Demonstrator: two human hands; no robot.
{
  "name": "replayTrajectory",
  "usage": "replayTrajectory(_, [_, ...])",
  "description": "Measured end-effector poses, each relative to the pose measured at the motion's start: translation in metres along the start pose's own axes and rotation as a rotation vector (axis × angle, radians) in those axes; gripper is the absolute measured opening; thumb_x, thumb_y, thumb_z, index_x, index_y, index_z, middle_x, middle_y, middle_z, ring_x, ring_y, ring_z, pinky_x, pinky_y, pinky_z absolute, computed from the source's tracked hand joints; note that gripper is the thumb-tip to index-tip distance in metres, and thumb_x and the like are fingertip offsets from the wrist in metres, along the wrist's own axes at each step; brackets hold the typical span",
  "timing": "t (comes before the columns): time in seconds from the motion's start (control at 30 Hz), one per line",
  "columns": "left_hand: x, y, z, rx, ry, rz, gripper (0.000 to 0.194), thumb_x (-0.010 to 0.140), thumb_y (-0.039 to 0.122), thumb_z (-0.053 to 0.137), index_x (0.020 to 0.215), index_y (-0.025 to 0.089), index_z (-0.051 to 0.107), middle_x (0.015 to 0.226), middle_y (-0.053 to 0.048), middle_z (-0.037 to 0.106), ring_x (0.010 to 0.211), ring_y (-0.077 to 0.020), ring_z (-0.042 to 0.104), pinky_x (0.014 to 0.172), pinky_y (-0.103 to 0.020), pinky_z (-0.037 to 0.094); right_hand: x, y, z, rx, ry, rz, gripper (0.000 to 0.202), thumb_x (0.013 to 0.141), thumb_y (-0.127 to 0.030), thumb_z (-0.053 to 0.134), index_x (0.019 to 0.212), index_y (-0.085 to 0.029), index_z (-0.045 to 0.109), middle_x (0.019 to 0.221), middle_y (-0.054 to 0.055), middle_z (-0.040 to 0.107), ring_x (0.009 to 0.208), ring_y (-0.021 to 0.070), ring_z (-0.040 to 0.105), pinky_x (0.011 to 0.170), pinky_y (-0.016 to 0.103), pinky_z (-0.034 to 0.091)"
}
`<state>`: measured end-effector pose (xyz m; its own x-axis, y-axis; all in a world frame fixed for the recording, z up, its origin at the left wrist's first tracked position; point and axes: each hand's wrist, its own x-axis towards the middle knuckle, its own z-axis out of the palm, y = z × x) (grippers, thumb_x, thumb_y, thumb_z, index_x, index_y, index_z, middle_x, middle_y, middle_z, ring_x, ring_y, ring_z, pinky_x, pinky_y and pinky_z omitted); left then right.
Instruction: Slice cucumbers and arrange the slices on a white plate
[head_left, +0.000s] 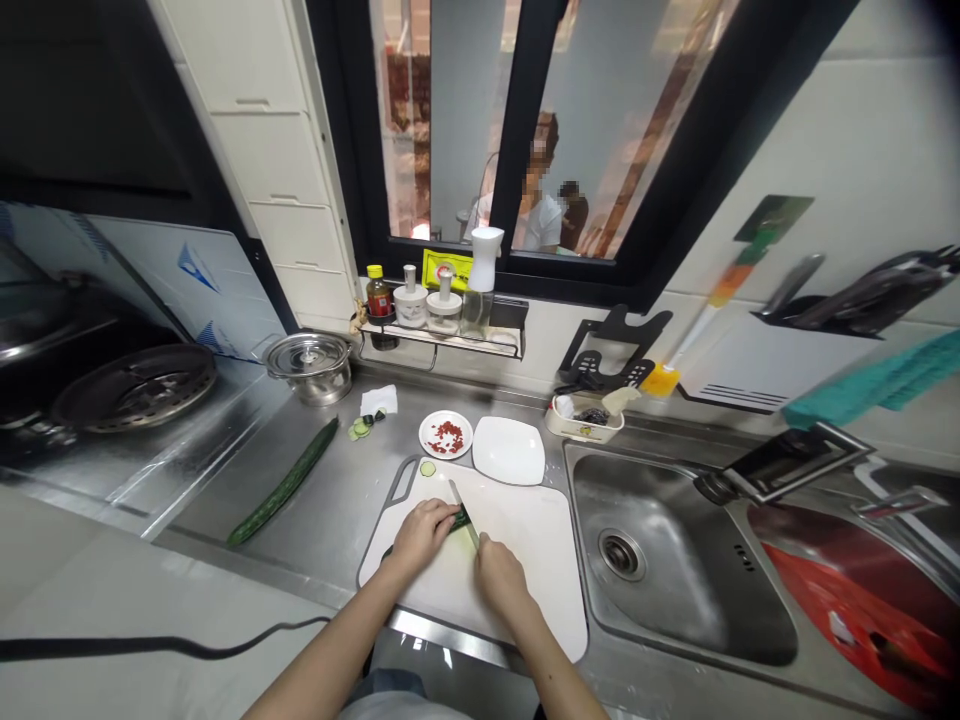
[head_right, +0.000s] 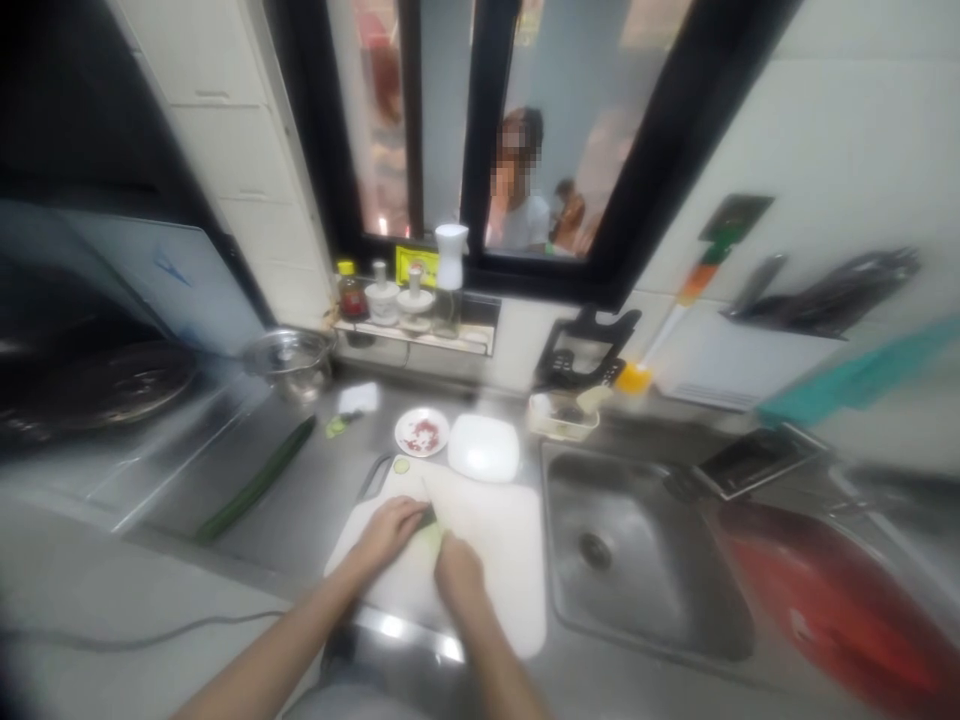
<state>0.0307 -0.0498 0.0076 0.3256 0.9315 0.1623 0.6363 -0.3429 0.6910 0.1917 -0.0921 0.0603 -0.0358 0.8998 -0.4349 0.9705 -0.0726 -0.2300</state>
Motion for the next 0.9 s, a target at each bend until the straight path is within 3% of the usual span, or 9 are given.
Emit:
replayTrajectory(0.43, [0.001,-0.002,-0.001,-0.016,0.006,-0.016,0.030,0.092,0.028,0.046,0.110,0.026,0.069,0.102,-0.005,0.069,0.097,-0.0186,0.061,0.090,-0.032,0.047,-0.008,0.004,-0.001,-0.002,0.001,0.014,0.037,0.088,-0.008,0.032,0.112,-0.009,0.060,0.102,0.018,0.069,0.099,0.0221,0.064,0.081,0.029,0.044])
replayTrajectory(0.67, [0.003,-0.006,-0.001,-0.004,-0.026,-0.039,0.031,0.093,0.032,0.044,0.110,0.025,0.069,0.106,-0.005,0.070,0.099,-0.0186,0.062,0.091,-0.032,0.047,-0.016,0.015,-0.010,0.030,0.044,0.040,0.031,0.092,-0.019,0.036,0.106,-0.012,0.062,0.099,0.014,0.069,0.094,0.0212,0.065,0.074,0.026,0.042])
replayTrajectory(0.9, [0.004,-0.007,-0.006,-0.053,0.047,-0.139,0.038,0.091,0.039,0.045,0.118,0.022,0.065,0.118,-0.008,0.067,0.109,-0.0231,0.061,0.097,-0.037,0.045,-0.030,0.021,-0.019,0.064,0.167,0.016,0.032,0.091,-0.033,0.041,0.113,-0.018,0.060,0.098,0.010,0.071,0.092,0.0215,0.065,0.075,0.026,0.041])
